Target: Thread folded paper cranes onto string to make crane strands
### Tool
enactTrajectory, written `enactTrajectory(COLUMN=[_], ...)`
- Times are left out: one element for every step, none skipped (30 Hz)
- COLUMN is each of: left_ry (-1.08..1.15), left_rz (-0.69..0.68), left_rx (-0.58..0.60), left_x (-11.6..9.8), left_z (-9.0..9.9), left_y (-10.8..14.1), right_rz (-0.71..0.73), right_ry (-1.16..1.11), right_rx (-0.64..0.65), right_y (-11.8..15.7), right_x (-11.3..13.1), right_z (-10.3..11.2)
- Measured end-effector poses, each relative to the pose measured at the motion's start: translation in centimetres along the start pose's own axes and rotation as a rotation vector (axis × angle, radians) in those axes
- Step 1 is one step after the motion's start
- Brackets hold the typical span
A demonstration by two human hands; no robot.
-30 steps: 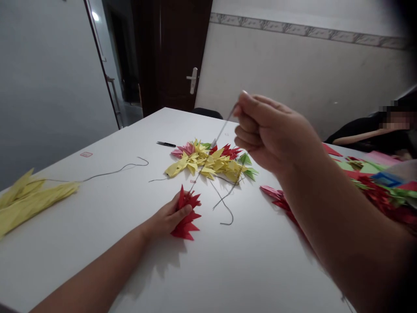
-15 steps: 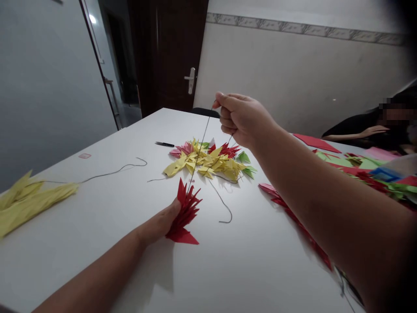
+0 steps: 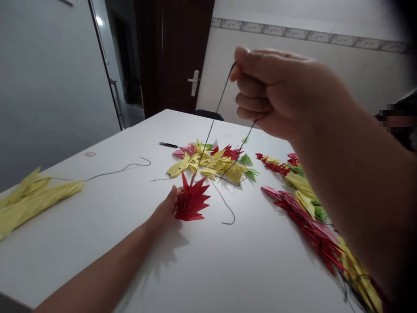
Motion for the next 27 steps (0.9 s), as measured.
enactTrajectory(left_ry=[-0.016,-0.035,-0.054,-0.073,-0.089,-0.105,-0.12,-0.133,-0.143,-0.15,-0.157,-0.164,-0.17,-0.175,-0.176,-0.171,-0.154,-0.125,-0.087,-0.044,0.0,0.04,0.071,0.086,0.082,0.061,0.023], left_rz=[-0.011,-0.017,-0.015,-0.008,0.005,0.022,0.04,0.056,0.066,0.071,0.069,0.057,0.039,0.023,0.01,0.003,-0.005,-0.008,-0.007,0.003,0.019,0.043,0.068,0.089,0.103,0.105,0.097], left_rx=[-0.024,-0.061,-0.097,-0.126,-0.139,-0.14,-0.131,-0.112,-0.084,-0.052,-0.016,0.02,0.053,0.08,0.097,0.106,0.115,0.124,0.137,0.154,0.173,0.191,0.199,0.2,0.199,0.191,0.182], left_x=[-0.2,-0.3,-0.3,-0.3,-0.2,0.0,0.1,0.3,0.4,0.5,0.5,0.5,0.4,0.3,0.2,0.2,0.2,0.2,0.3,0.4,0.5,0.8,1.0,1.2,1.3,1.3,1.2], left_z=[0.2,0.5,0.8,1.1,1.2,1.2,1.1,0.9,0.7,0.4,0.2,-0.1,-0.3,-0.4,-0.5,-0.6,-0.6,-0.8,-0.9,-1.1,-1.3,-1.5,-1.6,-1.6,-1.6,-1.4,-1.3], left_y=[0.0,0.0,0.0,-0.1,-0.1,-0.2,-0.2,-0.3,-0.3,-0.3,-0.3,-0.2,-0.2,-0.1,0.0,0.0,0.1,0.1,0.2,0.2,0.2,0.2,0.3,0.3,0.3,0.3,0.3], right_rz=[0.017,0.029,0.031,0.029,0.024,0.017,0.007,-0.001,-0.01,-0.016,-0.019,-0.019,-0.013,-0.008,-0.001,0.004,0.009,0.013,0.019,0.024,0.027,0.027,0.027,0.026,0.026,0.025,0.027], right_ry=[0.005,0.009,0.014,0.018,0.021,0.023,0.025,0.026,0.028,0.029,0.03,0.031,0.03,0.03,0.03,0.032,0.036,0.043,0.048,0.054,0.057,0.055,0.051,0.047,0.044,0.043,0.042], right_rx=[0.008,0.013,0.015,0.016,0.017,0.015,0.016,0.016,0.016,0.017,0.019,0.021,0.023,0.028,0.035,0.043,0.055,0.073,0.093,0.109,0.12,0.131,0.138,0.141,0.143,0.144,0.144], right_y=[0.0,0.1,0.1,0.1,0.1,0.1,0.1,0.0,0.0,0.0,-0.1,-0.1,-0.1,-0.1,-0.2,-0.2,-0.2,-0.2,-0.2,-0.2,-0.2,-0.2,-0.3,-0.3,-0.3,-0.4,-0.4], right_x=[0.4,0.7,0.8,0.8,0.7,0.6,0.4,0.2,0.0,-0.1,-0.2,-0.2,-0.2,-0.1,0.0,0.1,0.2,0.2,0.3,0.3,0.2,0.1,0.0,-0.2,-0.4,-0.5,-0.7], right_z=[-0.1,-0.1,-0.1,-0.1,-0.2,-0.2,-0.3,-0.4,-0.5,-0.6,-0.7,-0.9,-1.0,-1.1,-1.3,-1.4,-1.6,-1.8,-2.1,-2.2,-2.4,-2.5,-2.5,-2.5,-2.5,-2.5,-2.5])
Point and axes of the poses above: each hand's wrist, its own y-axis away from the middle knuckle, its own z-axis out of the back of the hand, x = y × z, the point moved 9 cm from there along -y, towards the middle knuckle
